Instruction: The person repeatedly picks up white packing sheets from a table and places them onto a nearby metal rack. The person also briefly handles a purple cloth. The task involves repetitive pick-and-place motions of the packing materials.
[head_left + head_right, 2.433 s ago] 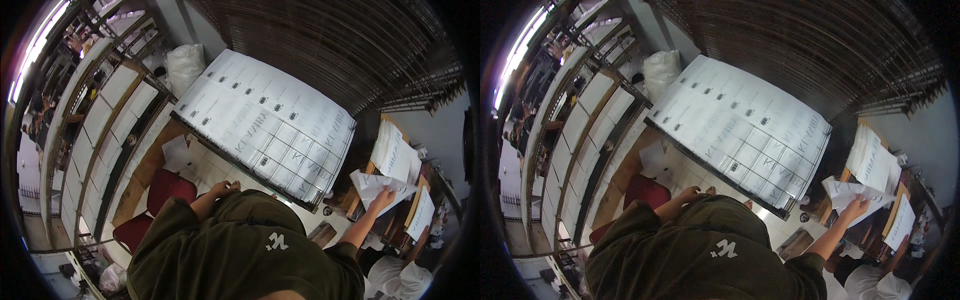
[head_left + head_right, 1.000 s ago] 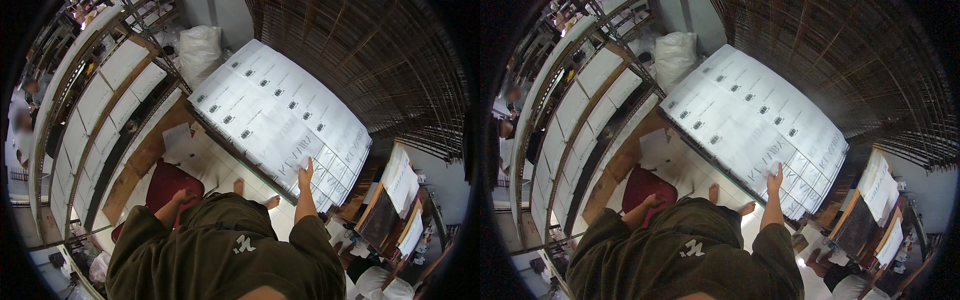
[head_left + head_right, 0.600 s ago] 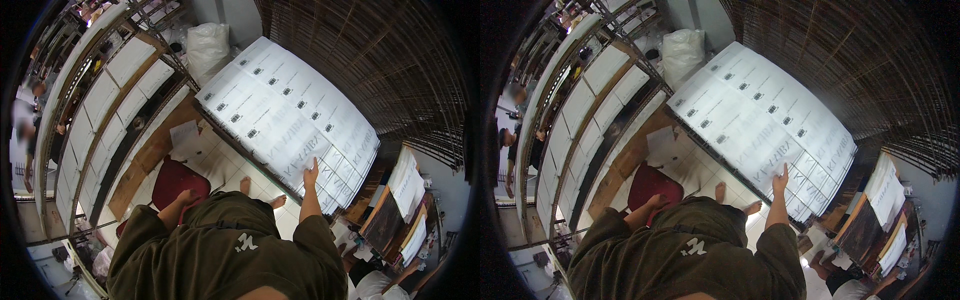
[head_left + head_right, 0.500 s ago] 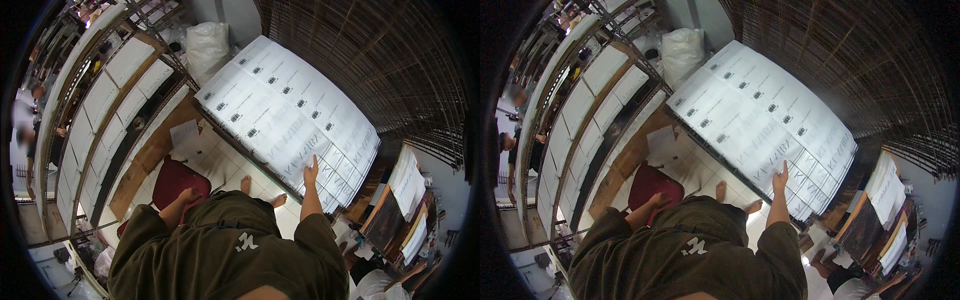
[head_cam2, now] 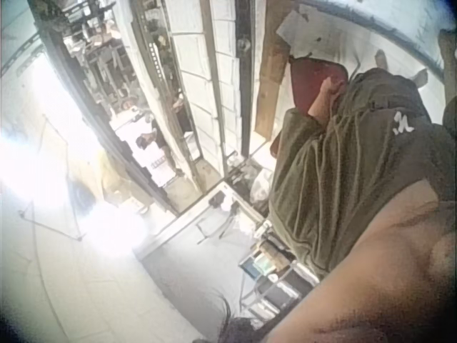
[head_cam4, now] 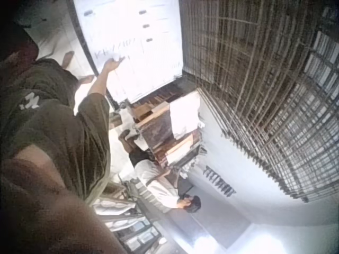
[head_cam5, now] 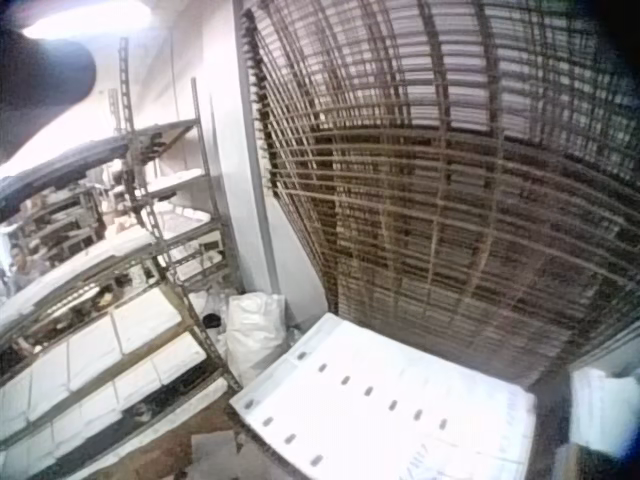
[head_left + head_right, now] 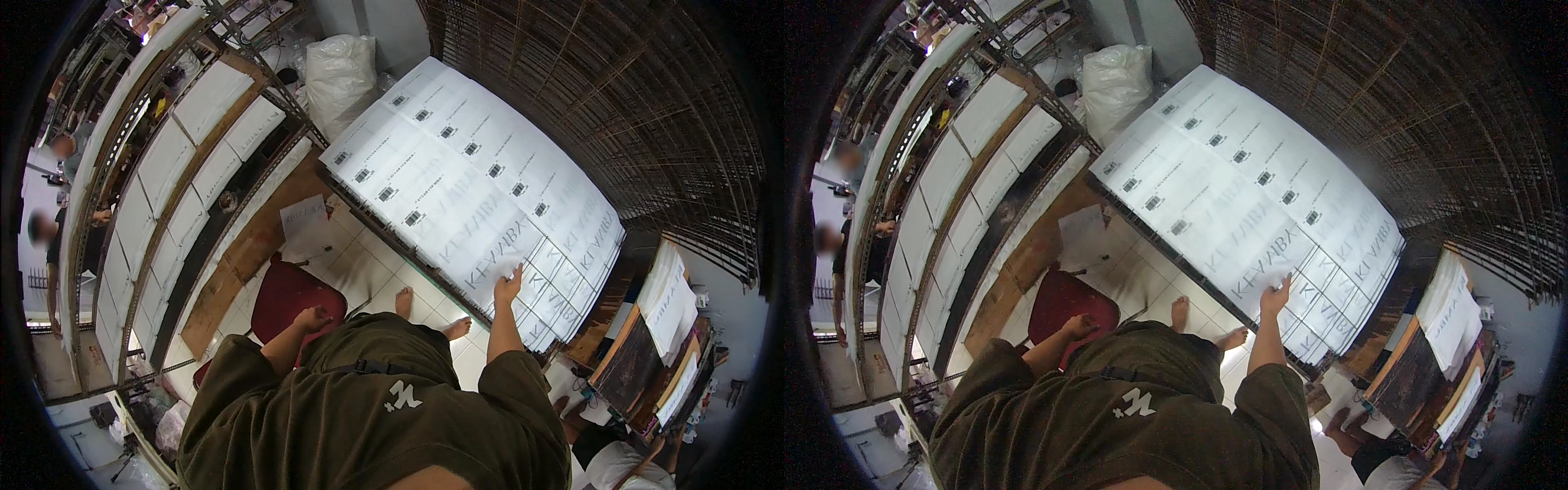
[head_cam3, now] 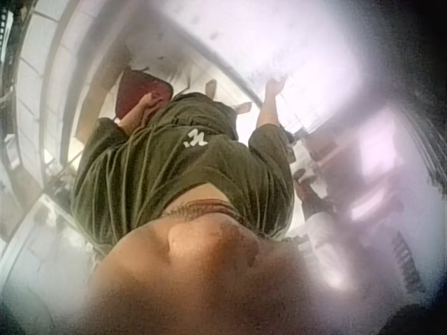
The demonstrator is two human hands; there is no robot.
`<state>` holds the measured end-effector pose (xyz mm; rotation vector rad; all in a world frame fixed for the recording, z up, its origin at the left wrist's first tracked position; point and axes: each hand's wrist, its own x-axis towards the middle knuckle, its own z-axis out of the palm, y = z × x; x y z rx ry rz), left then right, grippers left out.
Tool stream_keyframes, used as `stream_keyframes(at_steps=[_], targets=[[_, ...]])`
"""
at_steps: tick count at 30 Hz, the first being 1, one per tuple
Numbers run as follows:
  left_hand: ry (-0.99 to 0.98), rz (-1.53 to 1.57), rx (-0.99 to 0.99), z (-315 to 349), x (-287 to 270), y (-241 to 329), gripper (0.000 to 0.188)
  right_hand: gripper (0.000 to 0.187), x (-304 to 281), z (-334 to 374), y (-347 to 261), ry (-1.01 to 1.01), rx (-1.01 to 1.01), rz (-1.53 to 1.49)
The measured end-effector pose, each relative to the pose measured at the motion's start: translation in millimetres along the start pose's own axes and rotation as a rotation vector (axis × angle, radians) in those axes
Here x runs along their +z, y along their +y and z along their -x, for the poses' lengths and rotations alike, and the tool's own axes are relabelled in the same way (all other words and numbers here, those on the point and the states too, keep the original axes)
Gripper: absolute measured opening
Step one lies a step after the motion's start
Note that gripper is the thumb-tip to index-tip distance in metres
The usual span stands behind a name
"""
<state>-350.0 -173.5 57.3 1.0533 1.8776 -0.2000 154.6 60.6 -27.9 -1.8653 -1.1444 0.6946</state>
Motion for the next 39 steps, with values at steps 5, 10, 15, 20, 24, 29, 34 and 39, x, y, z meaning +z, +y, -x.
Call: stream_keyframes(at_steps=[5, 10, 15, 20, 24, 29, 34, 39], targets=[[0.004, -0.032, 0.004, 3.2, -1.5, -1.0, 0.055, 0.072, 5.6, 0.5, -6.8, -0.020, 0.017, -0.114], [-0.003, -0.024, -0.033, 8.1, -5.4, 10.0, 0.054, 0.071, -7.4, 10.5, -43.1, -0.023, -0.026, -0.186], [-0.029, -0.067, -0.002, 7.2, -6.8, 12.1, 0.057, 0.072, -19.3, 21.9, -74.5, -0.042, -0.049, -0.186], [0.034, -0.055, 0.049, -4.7, 3.9, -3.1, 0.054, 0.070, -12.3, 16.0, -66.4, 0.027, -0.150, -0.180], [0.032, -0.033, 0.043, -1.4, -3.0, 1.8, 0.054, 0.070, -5.1, 8.9, -49.2, -0.025, -0.084, -0.239], [-0.032, -0.046, -0.034, 6.1, -10.3, 9.4, 0.056, 0.068, -0.3, 5.7, -51.5, 0.026, -0.113, -0.173], [-0.041, -0.033, -0.058, 10.7, -10.1, 14.1, 0.058, 0.068, -0.8, 7.0, -51.4, 0.048, -0.076, -0.173], [-0.042, -0.057, -0.046, 11.3, -10.1, 19.6, 0.058, 0.068, -2.6, 11.0, -46.6, 0.048, -0.067, -0.165]])
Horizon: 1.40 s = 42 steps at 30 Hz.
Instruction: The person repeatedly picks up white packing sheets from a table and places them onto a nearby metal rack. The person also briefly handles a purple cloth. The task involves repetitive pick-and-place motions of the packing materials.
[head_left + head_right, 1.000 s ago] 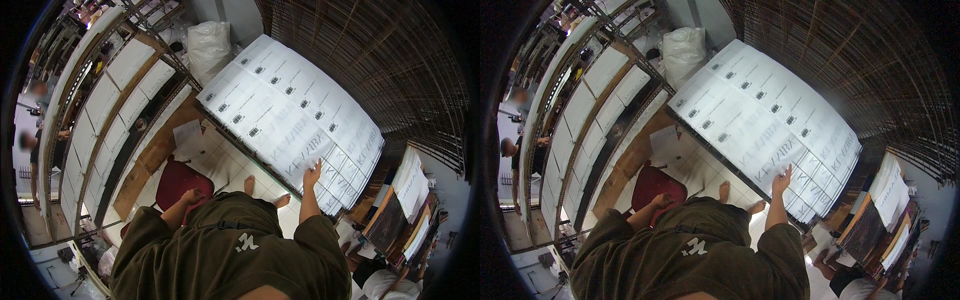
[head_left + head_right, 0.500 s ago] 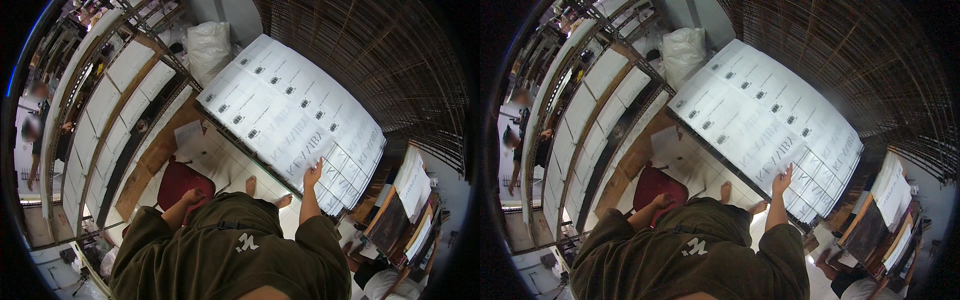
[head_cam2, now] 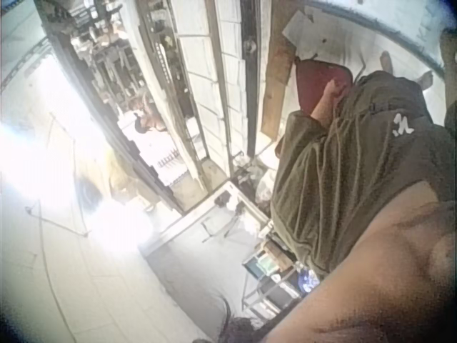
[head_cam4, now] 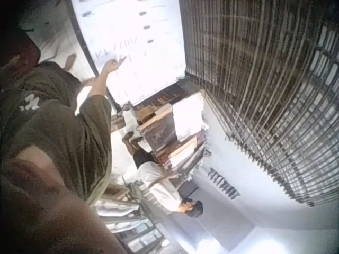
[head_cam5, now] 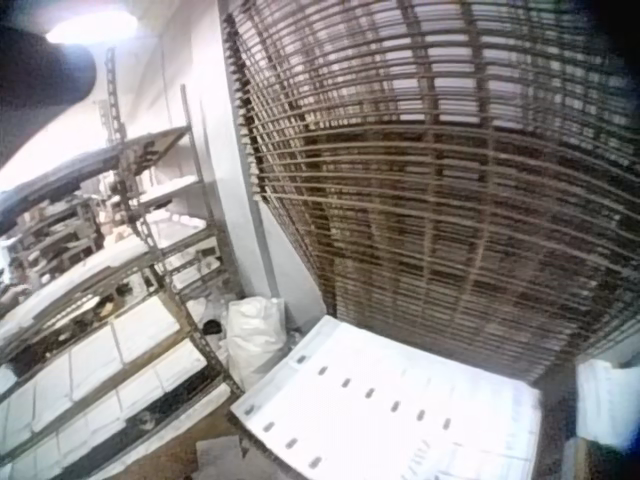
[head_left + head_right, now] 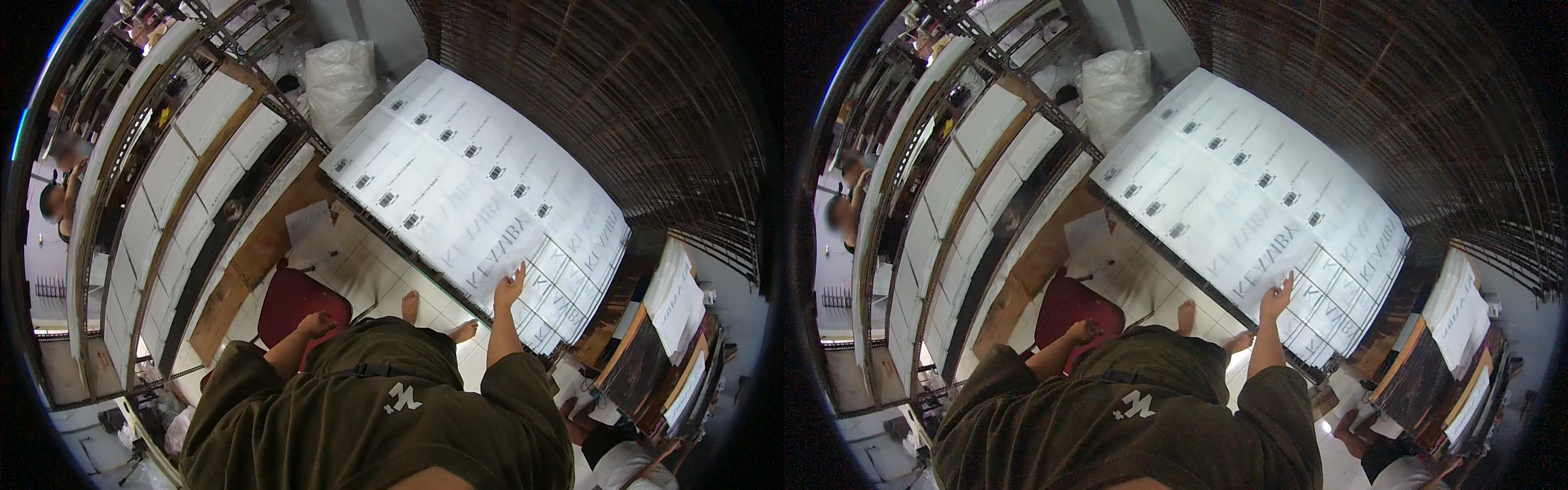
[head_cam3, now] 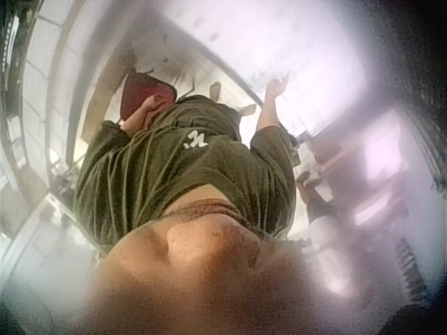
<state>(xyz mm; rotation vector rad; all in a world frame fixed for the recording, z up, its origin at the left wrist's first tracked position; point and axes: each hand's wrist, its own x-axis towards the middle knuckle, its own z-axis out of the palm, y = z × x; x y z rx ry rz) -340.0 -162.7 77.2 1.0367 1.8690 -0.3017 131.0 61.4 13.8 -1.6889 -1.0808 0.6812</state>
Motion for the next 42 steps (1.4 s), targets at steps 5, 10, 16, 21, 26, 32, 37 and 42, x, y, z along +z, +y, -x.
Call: stream_keyframes(at_steps=[5, 10, 16, 21, 26, 32, 37, 42], targets=[[-0.018, -0.064, 0.016, -7.5, -5.5, 11.1, 0.055, 0.067, -5.9, 4.5, 31.4, 0.075, -0.030, 0.094], [-0.128, -0.290, 0.343, -67.0, 7.4, -3.8, 0.036, 0.061, -55.0, 19.4, 10.4, 0.200, 0.067, 0.123], [-0.111, -0.155, 0.447, -98.7, 25.3, 49.1, 0.044, 0.056, -183.7, -1.0, 32.2, 0.568, 0.138, -0.146], [-0.027, -0.213, 0.450, -63.0, 31.9, 172.8, 0.050, 0.054, -325.5, -14.7, 23.0, 0.854, 0.298, -0.622], [-0.035, -0.327, 0.573, -45.7, 59.4, 243.5, 0.050, 0.056, -433.9, -24.5, 58.5, 0.997, 0.334, -0.854], [0.011, -0.245, 0.524, -53.9, 91.6, 252.0, 0.052, 0.068, -505.4, -53.4, 50.3, 1.078, 0.241, -1.008], [0.059, -0.336, 0.465, -8.5, 92.9, 260.9, 0.053, 0.067, -517.6, -73.8, 61.4, 1.007, 0.222, -1.278], [-0.005, -0.202, 0.408, -0.3, 114.4, 234.2, 0.053, 0.045, -485.4, -68.2, 100.5, 0.739, 0.235, -1.459]])
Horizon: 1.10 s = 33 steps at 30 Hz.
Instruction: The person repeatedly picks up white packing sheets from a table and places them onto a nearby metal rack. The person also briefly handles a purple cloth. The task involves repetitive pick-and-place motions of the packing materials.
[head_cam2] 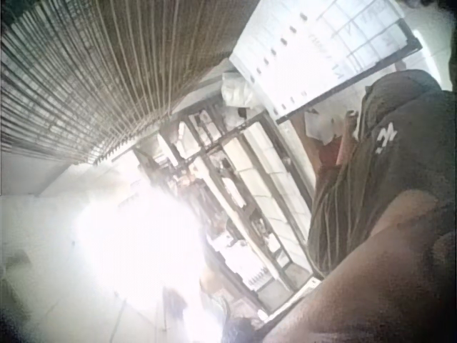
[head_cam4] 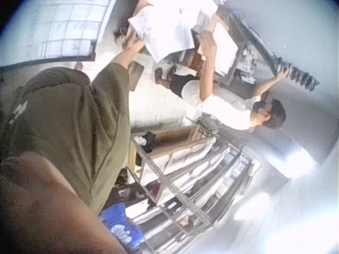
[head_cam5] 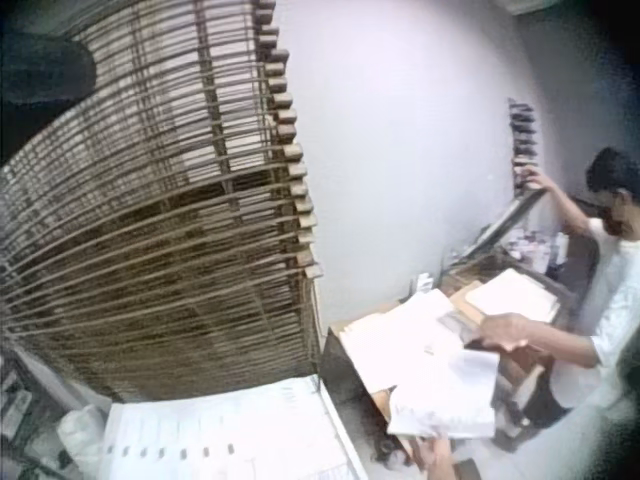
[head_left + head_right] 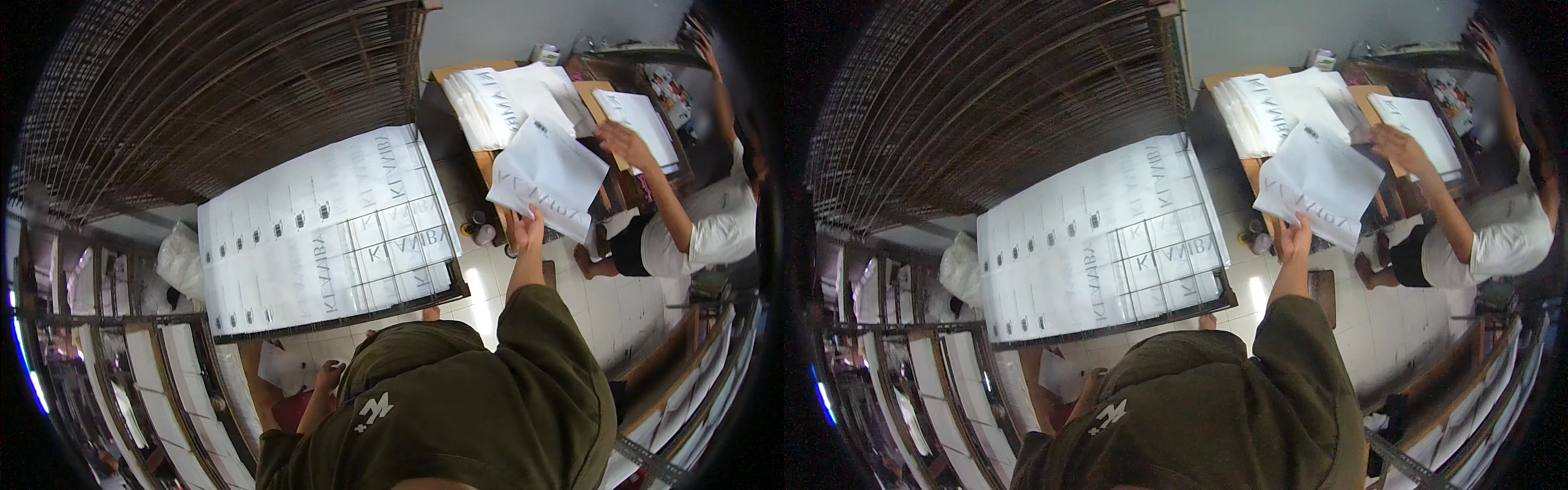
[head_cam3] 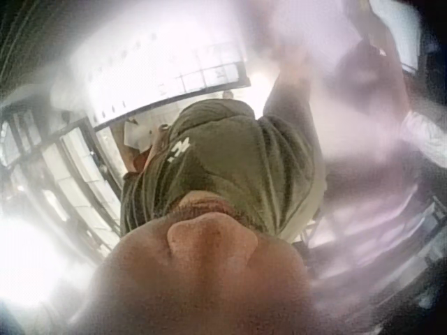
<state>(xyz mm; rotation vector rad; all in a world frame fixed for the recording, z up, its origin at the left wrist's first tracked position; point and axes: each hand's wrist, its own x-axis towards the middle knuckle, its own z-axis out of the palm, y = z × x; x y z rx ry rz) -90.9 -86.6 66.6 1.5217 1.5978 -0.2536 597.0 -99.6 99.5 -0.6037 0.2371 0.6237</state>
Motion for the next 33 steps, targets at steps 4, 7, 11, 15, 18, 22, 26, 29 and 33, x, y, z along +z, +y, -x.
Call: stream_keyframes(at_steps=[4, 7, 11, 15, 18, 22, 26, 29, 33], targets=[[-0.017, -0.063, 0.014, -1.4, 24.9, -16.8, 0.053, 0.042, -18.2, 14.1, 34.7, 0.265, -0.037, 0.227], [0.000, -0.030, -0.025, -13.8, 31.7, -22.1, 0.051, 0.034, 18.1, 46.4, 46.9, 0.416, -0.162, 0.497], [0.066, -0.011, -0.009, -0.8, 1.9, 15.9, 0.050, 0.046, 99.2, 81.7, 52.4, 0.132, -0.422, 0.679], [0.093, 0.062, 0.035, -9.5, 3.8, 3.0, 0.054, 0.054, 178.0, 111.1, 88.3, -0.002, -0.587, 0.850], [0.082, 0.064, 0.020, -0.3, -2.5, -4.3, 0.055, 0.059, 205.3, 123.7, 120.7, -0.302, -0.482, 1.078], [0.065, 0.163, -0.047, 10.1, -5.4, -36.3, 0.053, 0.058, 233.0, 143.0, 177.2, -0.826, -0.479, 1.427], [0.006, 0.173, -0.058, 16.6, 13.2, -107.4, 0.051, 0.060, 306.2, 292.5, 224.3, -1.131, -0.408, 1.627], [-0.019, 0.137, -0.042, 13.5, 33.7, -165.8, 0.050, 0.052, 329.0, 351.6, 257.7, -1.346, -0.404, 1.679], [-0.166, 0.043, -0.082, 5.3, 39.7, -218.7, 0.047, 0.047, 342.6, 401.6, 287.2, -1.767, -0.319, 1.613]])
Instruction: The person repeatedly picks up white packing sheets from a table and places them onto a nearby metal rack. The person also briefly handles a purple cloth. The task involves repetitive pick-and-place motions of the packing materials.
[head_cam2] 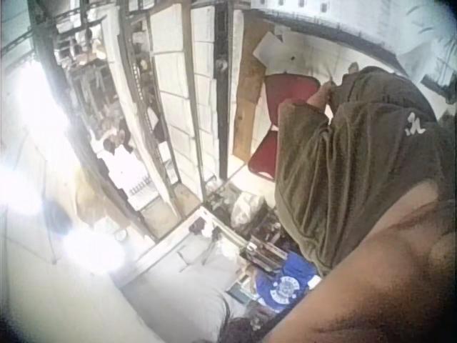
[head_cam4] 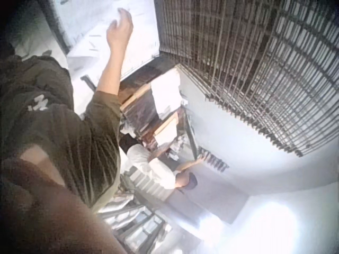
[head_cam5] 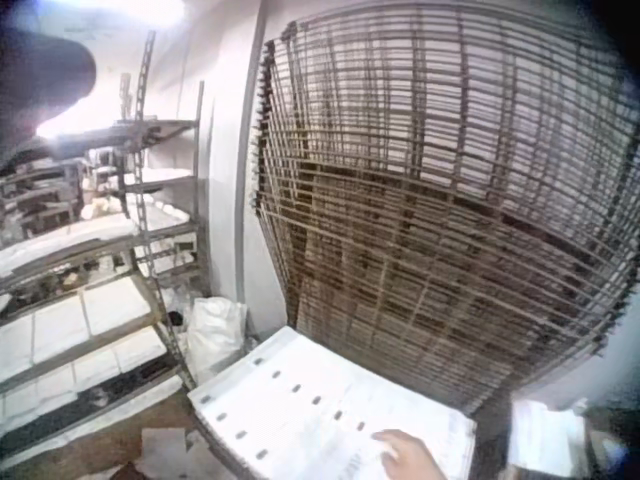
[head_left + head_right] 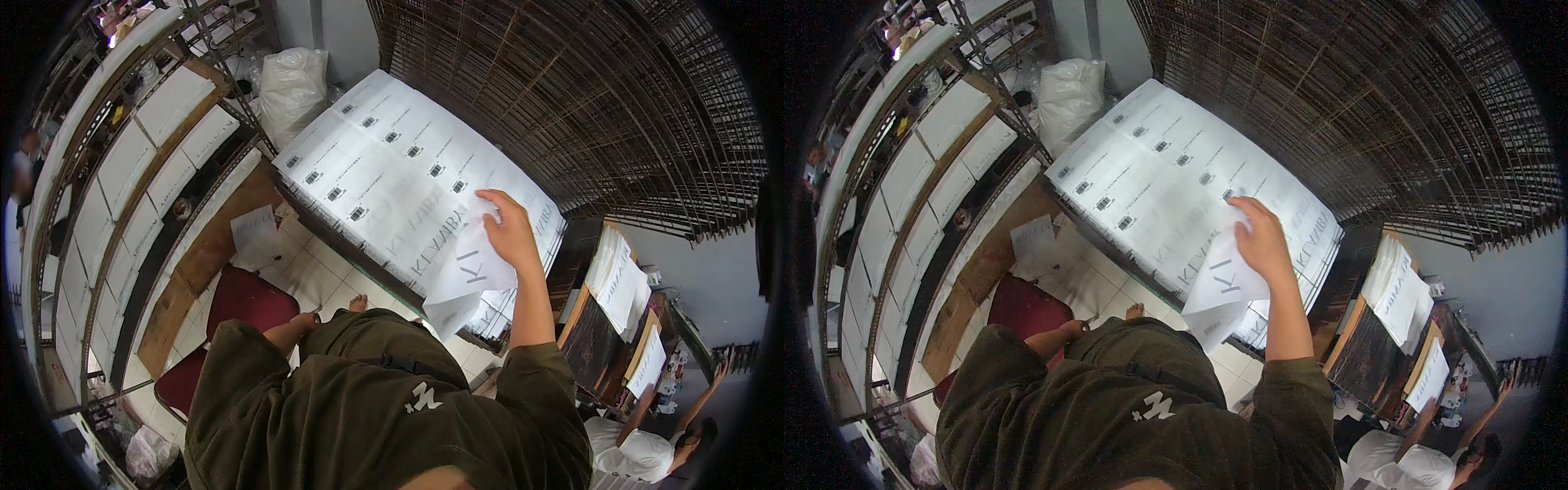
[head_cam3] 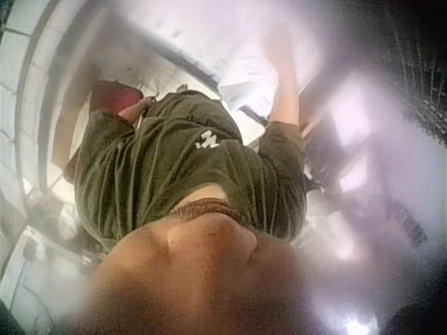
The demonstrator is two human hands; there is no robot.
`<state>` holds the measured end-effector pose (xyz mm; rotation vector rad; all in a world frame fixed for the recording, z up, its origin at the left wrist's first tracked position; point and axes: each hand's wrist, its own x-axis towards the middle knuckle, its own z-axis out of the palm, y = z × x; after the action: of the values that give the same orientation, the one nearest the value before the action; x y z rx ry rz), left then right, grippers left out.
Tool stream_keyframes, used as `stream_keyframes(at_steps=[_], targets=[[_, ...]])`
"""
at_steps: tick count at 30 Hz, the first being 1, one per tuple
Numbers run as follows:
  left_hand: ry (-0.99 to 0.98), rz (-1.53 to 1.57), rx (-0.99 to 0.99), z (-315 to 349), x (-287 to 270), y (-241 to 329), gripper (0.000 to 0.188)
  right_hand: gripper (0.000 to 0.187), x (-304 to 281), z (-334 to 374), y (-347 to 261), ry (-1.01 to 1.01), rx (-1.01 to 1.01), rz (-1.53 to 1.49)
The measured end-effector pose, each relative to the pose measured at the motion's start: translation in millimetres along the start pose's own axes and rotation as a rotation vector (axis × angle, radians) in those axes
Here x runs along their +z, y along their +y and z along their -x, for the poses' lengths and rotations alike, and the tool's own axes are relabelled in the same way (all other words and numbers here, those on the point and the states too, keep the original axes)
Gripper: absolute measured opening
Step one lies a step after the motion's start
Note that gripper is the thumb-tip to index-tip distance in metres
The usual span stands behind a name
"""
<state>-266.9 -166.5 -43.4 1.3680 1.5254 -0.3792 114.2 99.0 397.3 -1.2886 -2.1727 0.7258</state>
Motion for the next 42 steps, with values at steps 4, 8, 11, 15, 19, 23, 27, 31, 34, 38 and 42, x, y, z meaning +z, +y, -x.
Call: stream_keyframes(at_steps=[4, 8, 11, 15, 19, 23, 27, 31, 34, 38, 42], targets=[[-0.038, -0.035, -0.029, 2.6, -6.2, -9.5, 0.047, 0.054, 9.1, -5.8, -52.4, -0.214, -0.038, -0.143], [0.040, -0.026, -0.052, 8.1, -26.2, -5.2, 0.048, 0.063, -1.0, -2.1, -53.7, -0.049, -0.083, -0.268], [0.082, -0.004, -0.057, 29.0, -62.3, 25.2, 0.050, 0.068, -22.7, 23.0, -31.6, 0.158, 0.330, -0.548], [0.107, 0.077, -0.095, 31.7, -85.0, 30.7, 0.053, 0.069, 5.3, 68.3, 72.4, 0.422, 0.461, -0.536], [0.137, 0.084, -0.062, 37.1, -95.7, 29.8, 0.052, 0.069, 84.7, 100.4, 154.1, 0.617, 0.466, -0.636], [0.120, 0.109, -0.027, 27.3, -78.2, -17.1, 0.050, 0.066, 152.0, 129.8, 217.7, 0.579, 0.565, -0.692], [0.092, -0.004, -0.163, 84.4, -118.1, 20.6, 0.046, 0.067, 197.1, 147.7, 257.9, 0.602, 0.664, -0.655], [0.137, 0.016, -0.198, 89.1, -98.9, -3.5, 0.052, 0.067, 207.9, 156.0, 270.7, 0.572, 0.708, -0.604], [0.172, 0.008, -0.133, 84.0, -86.3, -18.0, 0.050, 0.068, 207.8, 157.5, 271.6, 0.555, 0.731, -0.606], [0.180, 0.037, -0.143, 89.8, -96.8, 5.4, 0.049, 0.068, 207.3, 158.2, 277.5, 0.566, 0.680, -0.598], [0.155, 0.025, -0.061, 82.2, -95.3, 3.2, 0.051, 0.068, 204.0, 154.8, 273.9, 0.534, 0.745, -0.585]])
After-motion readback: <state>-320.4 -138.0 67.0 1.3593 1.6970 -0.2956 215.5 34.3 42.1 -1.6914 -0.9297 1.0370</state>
